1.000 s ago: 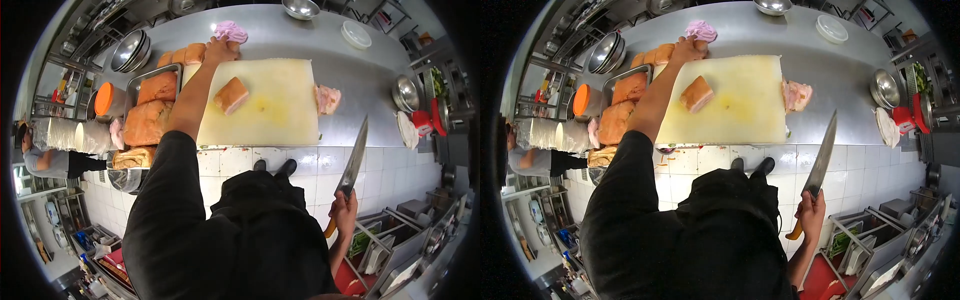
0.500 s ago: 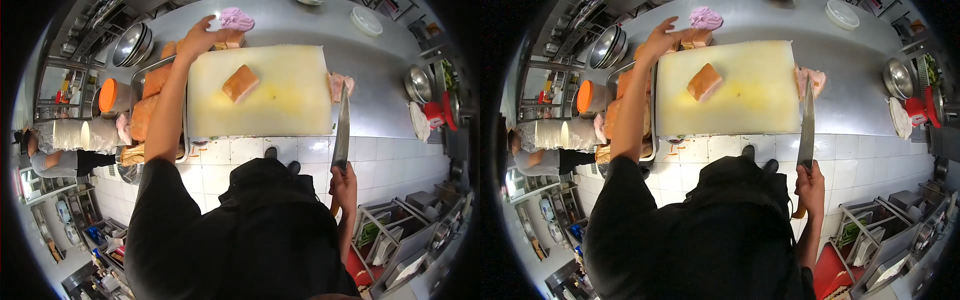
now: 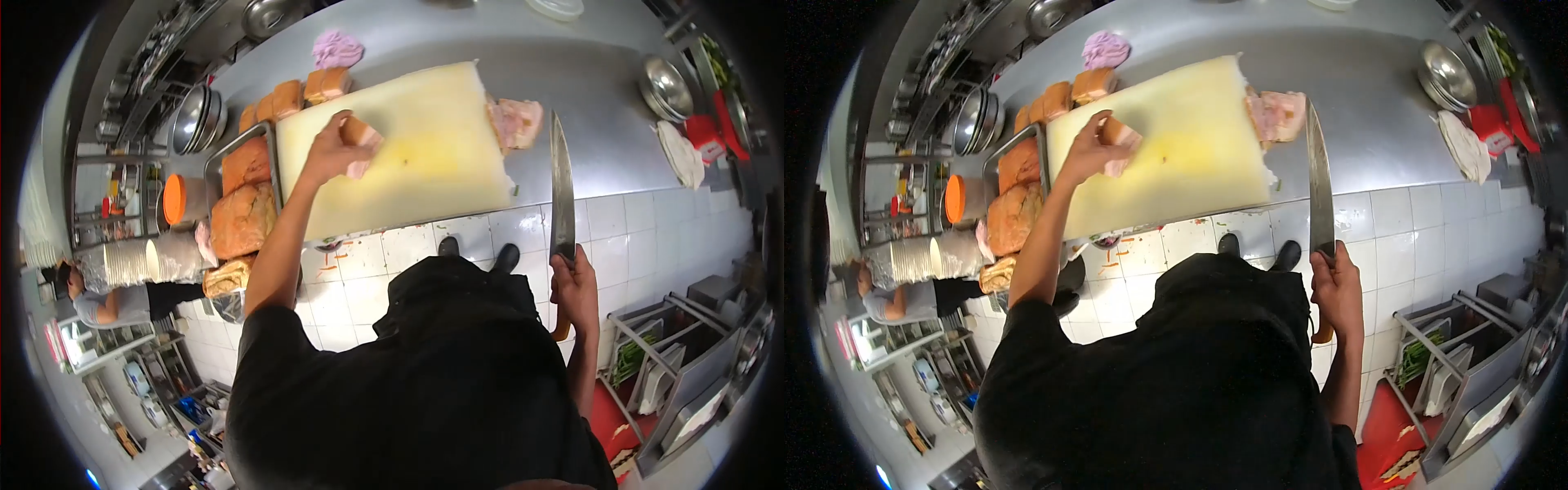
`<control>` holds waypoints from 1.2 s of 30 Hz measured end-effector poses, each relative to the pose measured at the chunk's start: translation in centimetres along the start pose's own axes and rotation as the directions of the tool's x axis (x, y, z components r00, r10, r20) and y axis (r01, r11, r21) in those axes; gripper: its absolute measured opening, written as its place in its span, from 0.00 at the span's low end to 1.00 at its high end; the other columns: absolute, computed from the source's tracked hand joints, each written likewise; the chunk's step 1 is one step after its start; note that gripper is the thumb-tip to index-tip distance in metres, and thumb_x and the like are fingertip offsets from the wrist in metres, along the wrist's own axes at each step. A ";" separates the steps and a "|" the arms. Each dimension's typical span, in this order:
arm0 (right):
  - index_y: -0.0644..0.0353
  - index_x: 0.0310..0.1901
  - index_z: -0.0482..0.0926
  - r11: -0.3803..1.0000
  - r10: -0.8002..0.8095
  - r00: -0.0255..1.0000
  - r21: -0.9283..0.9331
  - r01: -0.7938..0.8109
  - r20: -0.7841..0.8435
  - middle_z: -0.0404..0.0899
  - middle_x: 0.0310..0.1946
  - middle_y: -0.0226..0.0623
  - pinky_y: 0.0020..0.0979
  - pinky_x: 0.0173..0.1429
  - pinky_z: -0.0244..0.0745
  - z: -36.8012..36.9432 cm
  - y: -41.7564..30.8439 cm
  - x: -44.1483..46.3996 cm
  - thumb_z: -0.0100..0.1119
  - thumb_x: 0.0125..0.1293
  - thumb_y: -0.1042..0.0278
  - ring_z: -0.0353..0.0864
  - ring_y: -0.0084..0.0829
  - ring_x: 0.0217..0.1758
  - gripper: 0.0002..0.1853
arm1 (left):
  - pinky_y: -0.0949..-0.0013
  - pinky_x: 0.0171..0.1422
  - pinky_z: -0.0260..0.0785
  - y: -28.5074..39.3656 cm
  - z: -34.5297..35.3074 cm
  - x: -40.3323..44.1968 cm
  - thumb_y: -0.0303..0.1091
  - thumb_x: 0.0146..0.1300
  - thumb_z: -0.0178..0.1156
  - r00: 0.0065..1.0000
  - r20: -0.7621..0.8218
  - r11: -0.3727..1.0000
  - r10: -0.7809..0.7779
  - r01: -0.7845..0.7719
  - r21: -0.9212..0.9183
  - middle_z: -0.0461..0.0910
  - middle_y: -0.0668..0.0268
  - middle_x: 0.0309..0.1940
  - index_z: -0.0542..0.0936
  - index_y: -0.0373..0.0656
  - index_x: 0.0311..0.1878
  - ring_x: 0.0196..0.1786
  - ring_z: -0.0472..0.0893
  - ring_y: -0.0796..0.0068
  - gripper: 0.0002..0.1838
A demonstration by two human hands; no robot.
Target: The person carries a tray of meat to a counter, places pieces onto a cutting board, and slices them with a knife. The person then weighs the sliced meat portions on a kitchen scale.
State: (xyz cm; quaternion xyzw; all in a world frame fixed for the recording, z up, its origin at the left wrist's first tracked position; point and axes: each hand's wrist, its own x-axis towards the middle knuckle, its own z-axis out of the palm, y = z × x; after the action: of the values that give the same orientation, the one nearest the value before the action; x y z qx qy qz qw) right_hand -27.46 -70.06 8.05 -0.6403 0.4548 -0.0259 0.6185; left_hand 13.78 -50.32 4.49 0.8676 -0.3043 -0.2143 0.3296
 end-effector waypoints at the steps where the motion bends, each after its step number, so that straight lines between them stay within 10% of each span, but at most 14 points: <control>1: 0.62 0.40 0.69 1.000 0.005 1.000 0.020 -0.005 -0.019 0.67 0.16 0.28 0.25 0.19 0.63 -0.9 0.2 -0.1 0.51 0.71 0.68 0.66 0.18 0.16 0.07 | 0.64 0.55 0.72 2.0 -0.2 0.0 0.41 0.45 0.73 0.998 0.034 0.982 -0.045 0.051 -0.182 0.78 0.54 0.50 0.64 0.40 0.68 0.51 0.80 0.63 0.46; 6: 0.64 0.42 0.70 0.993 -0.005 0.998 0.121 0.013 -0.064 0.71 0.18 0.30 0.26 0.21 0.64 -6.5 3.6 1.2 0.52 0.70 0.67 0.68 0.18 0.18 0.08 | 0.64 0.56 0.73 14.2 1.1 3.8 0.32 0.52 0.67 0.950 0.253 0.653 0.184 0.074 -0.754 0.74 0.60 0.56 0.58 0.42 0.72 0.53 0.78 0.65 0.44; 12: 0.69 0.50 0.70 0.992 -0.101 0.979 0.058 0.113 -0.175 0.82 0.29 0.48 0.34 0.34 0.73 -15.1 7.1 3.2 0.53 0.69 0.67 0.79 0.34 0.26 0.14 | 0.56 0.61 0.71 35.5 10.7 10.2 0.39 0.51 0.63 0.698 0.349 0.483 0.625 0.006 -0.876 0.72 0.57 0.59 0.54 0.44 0.74 0.56 0.78 0.57 0.47; 18: 0.67 0.43 0.69 0.993 -0.043 0.939 0.092 0.079 -0.342 0.80 0.25 0.48 0.39 0.35 0.73 -24.5 8.2 1.7 0.54 0.68 0.66 0.79 0.46 0.27 0.12 | 0.65 0.56 0.73 59.4 24.0 15.8 0.34 0.48 0.72 0.636 0.348 0.688 0.689 -0.424 -0.589 0.77 0.58 0.53 0.65 0.39 0.69 0.53 0.79 0.67 0.43; 23: 0.63 0.41 0.70 0.969 0.075 0.872 0.242 0.051 -0.484 0.74 0.16 0.39 0.33 0.23 0.68 -28.6 10.4 0.4 0.53 0.69 0.63 0.73 0.29 0.15 0.11 | 0.67 0.53 0.75 70.0 36.2 21.1 0.36 0.42 0.73 0.605 0.333 0.685 0.723 -0.689 -0.238 0.79 0.58 0.53 0.70 0.43 0.66 0.51 0.81 0.67 0.43; 30: 0.63 0.39 0.69 0.934 0.185 0.816 0.357 0.028 -0.547 0.74 0.17 0.39 0.35 0.24 0.70 -30.0 12.4 -1.3 0.52 0.69 0.64 0.74 0.31 0.15 0.10 | 0.66 0.58 0.70 70.6 47.7 27.4 0.44 0.40 0.69 0.610 0.371 0.473 0.700 -0.786 0.398 0.81 0.58 0.53 0.76 0.42 0.61 0.52 0.81 0.64 0.39; 36: 0.64 0.42 0.70 0.934 0.186 0.804 0.356 0.034 -0.564 0.77 0.20 0.43 0.36 0.26 0.70 -30.7 14.9 -0.7 0.53 0.68 0.63 0.76 0.35 0.18 0.11 | 0.63 0.61 0.70 67.9 49.8 30.2 0.52 0.36 0.70 0.634 0.477 0.504 0.609 -0.773 0.385 0.79 0.52 0.56 0.73 0.45 0.64 0.57 0.80 0.59 0.46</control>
State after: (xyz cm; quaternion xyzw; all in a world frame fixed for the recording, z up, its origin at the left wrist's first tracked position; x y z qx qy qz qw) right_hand -54.40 -90.58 3.41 -0.4614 0.6376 -0.2782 0.5506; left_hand -19.17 -133.07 12.57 0.6854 -0.7196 -0.0840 0.0728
